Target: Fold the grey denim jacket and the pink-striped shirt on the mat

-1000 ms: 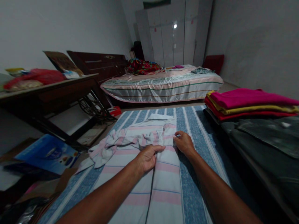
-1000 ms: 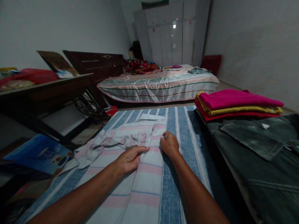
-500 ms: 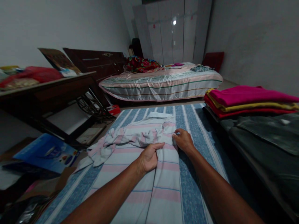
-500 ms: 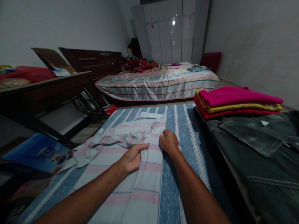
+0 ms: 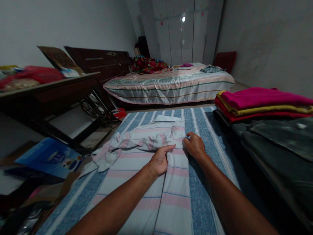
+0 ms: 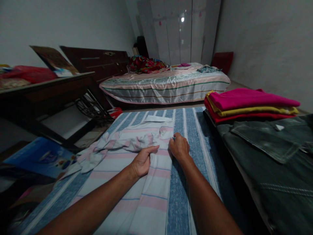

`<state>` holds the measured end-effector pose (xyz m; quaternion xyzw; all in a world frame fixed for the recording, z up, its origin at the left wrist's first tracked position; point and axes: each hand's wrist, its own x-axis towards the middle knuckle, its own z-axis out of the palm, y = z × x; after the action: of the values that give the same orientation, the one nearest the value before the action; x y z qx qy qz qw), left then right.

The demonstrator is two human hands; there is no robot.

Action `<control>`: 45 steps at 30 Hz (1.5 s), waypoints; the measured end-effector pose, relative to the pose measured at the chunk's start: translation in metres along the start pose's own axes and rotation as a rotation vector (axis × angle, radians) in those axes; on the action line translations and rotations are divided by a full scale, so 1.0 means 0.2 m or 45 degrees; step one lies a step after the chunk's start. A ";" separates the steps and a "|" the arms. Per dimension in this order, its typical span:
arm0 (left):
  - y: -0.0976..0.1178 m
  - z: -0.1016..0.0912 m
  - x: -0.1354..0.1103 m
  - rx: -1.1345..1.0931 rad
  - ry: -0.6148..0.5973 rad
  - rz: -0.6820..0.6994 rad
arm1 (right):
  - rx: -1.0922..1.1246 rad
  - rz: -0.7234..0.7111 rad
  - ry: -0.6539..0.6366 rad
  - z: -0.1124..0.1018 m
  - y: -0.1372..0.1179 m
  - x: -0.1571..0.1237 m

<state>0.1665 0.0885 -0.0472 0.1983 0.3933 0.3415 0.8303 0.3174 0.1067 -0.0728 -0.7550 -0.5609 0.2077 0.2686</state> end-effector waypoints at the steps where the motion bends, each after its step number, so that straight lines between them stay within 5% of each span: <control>1: 0.00 0.00 0.00 0.008 0.008 -0.001 | -0.013 0.002 0.000 0.00 0.00 0.00; 10: 0.03 -0.03 0.00 0.191 -0.040 -0.155 | -0.002 0.002 0.006 0.00 0.00 0.01; 45: 0.00 -0.07 -0.04 0.264 -0.260 -0.181 | 0.041 -0.039 0.040 0.00 0.03 0.03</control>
<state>0.1520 0.0846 -0.0514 0.2885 0.3529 0.2175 0.8631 0.3221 0.1109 -0.0768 -0.7452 -0.5646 0.2009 0.2925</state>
